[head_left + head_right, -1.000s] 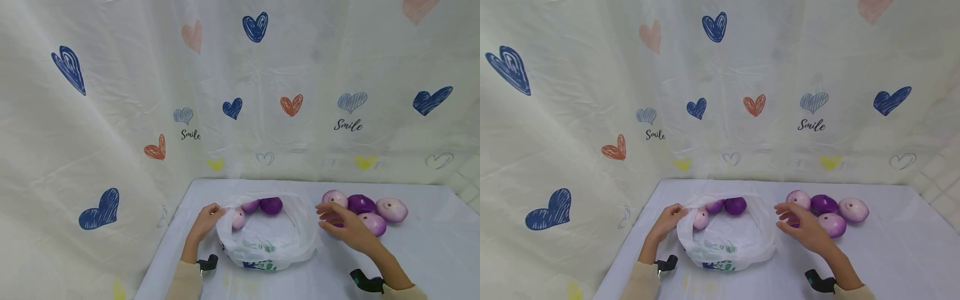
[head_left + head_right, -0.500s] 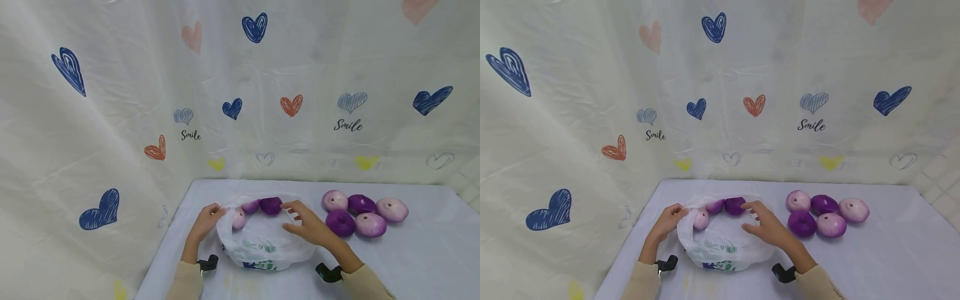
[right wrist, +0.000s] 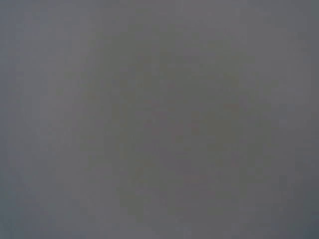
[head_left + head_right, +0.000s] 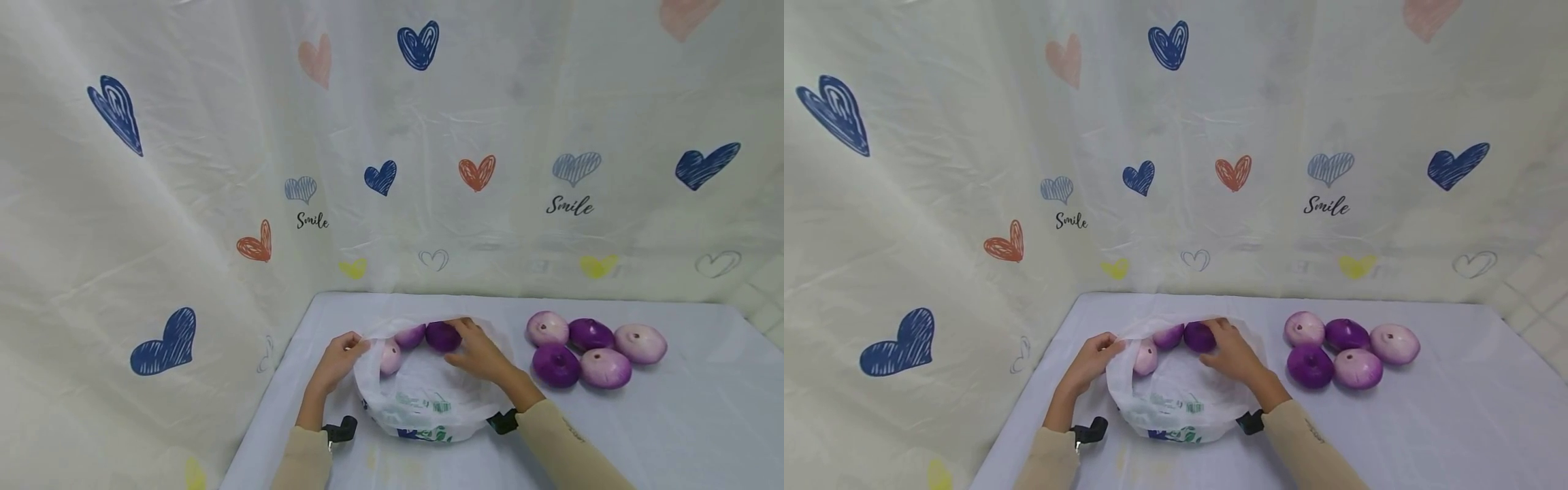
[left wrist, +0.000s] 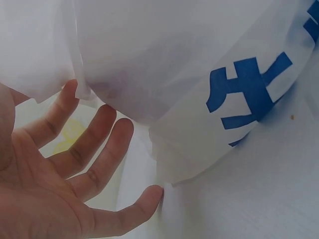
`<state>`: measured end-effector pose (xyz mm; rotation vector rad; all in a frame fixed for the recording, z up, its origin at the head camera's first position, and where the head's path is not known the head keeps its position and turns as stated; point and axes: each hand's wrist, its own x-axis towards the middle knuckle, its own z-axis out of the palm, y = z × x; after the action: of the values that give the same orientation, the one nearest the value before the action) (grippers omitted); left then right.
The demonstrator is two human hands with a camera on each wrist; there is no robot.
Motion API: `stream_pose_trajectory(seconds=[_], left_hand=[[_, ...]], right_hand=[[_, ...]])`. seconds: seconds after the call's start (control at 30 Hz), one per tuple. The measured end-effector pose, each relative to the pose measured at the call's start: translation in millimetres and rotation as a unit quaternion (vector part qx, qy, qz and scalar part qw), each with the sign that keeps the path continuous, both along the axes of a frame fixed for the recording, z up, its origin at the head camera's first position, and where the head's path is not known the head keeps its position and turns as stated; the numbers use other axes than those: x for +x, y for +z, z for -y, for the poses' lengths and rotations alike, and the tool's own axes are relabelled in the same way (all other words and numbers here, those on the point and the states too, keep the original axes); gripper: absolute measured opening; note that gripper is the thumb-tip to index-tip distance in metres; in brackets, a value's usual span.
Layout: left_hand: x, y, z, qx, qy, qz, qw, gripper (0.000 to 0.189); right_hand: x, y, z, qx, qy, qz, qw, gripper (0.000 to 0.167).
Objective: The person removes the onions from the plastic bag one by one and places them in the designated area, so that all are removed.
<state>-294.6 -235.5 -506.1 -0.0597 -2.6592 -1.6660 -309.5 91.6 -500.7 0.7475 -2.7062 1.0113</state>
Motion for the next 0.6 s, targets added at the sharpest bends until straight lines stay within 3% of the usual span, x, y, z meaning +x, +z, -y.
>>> stream_pose_trajectory(seconds=[0.23,0.6], left_hand=[[0.3,2.1,-1.5,-0.001,0.001,0.001,1.0000,0.021],[1.0,2.6,-2.1,-0.001,-0.004,-0.004,1.0000,0.024]], right_hand=[[-11.5,-9.4,11,0.059,-0.045,0.018,0.9971,0.077],[-19.1,-18.3,17,0.058,-0.080,0.027,0.9947,0.071]])
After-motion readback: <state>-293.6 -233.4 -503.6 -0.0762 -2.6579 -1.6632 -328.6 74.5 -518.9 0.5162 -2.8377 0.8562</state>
